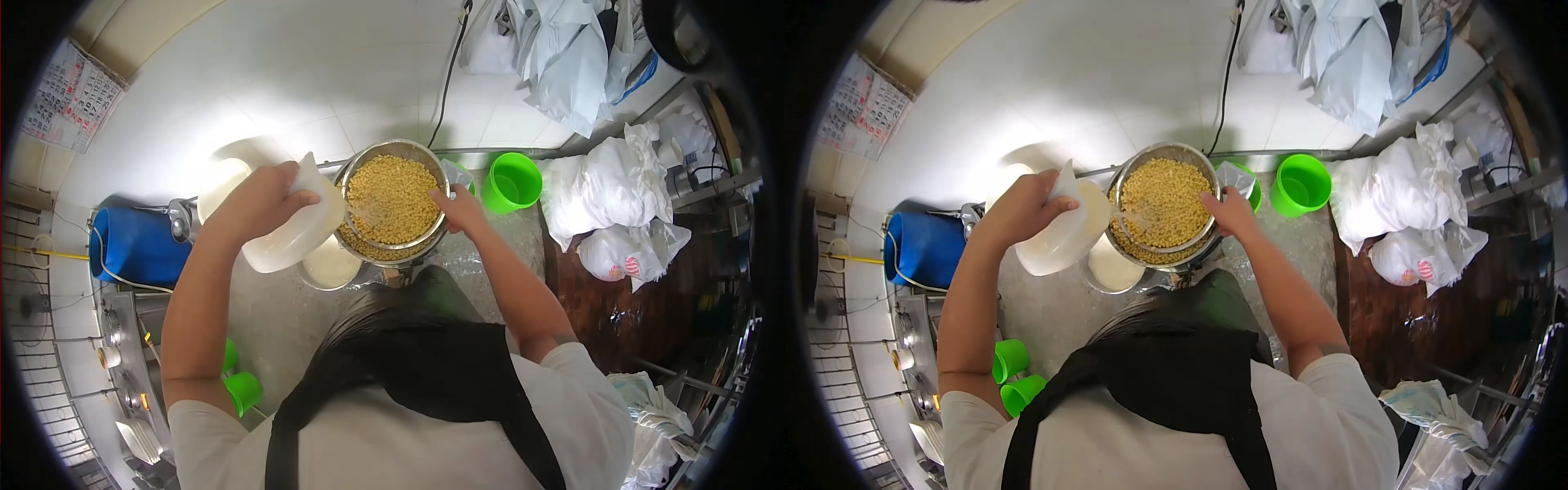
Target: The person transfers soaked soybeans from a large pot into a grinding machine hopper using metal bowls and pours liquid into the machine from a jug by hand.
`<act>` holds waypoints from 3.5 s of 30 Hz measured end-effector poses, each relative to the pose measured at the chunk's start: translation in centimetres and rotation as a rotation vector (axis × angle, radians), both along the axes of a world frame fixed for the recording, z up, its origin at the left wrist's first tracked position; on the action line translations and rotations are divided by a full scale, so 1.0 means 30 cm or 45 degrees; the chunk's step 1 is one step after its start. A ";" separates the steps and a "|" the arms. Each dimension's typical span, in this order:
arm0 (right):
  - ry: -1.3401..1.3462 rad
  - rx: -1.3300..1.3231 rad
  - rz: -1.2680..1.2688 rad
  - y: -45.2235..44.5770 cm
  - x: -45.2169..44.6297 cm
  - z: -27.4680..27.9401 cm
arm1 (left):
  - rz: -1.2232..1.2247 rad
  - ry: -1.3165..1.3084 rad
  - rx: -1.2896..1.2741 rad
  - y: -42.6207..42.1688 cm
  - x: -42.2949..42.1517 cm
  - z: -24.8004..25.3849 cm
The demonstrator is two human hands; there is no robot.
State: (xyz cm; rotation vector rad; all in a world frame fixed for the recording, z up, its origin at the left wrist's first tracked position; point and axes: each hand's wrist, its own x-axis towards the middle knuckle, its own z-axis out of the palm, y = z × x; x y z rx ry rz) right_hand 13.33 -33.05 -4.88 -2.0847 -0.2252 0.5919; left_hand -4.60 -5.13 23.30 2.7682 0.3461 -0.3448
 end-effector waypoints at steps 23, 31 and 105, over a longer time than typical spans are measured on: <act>-0.500 -0.151 0.451 0.132 -0.015 0.207 | -0.053 0.291 0.148 -0.066 0.071 0.000; -0.522 -0.176 0.346 0.126 -0.070 0.220 | -0.012 0.253 0.138 -0.021 0.030 -0.030; 0.448 1.125 -0.867 -0.291 -0.133 0.177 | -0.124 0.154 0.334 -0.068 0.262 -0.019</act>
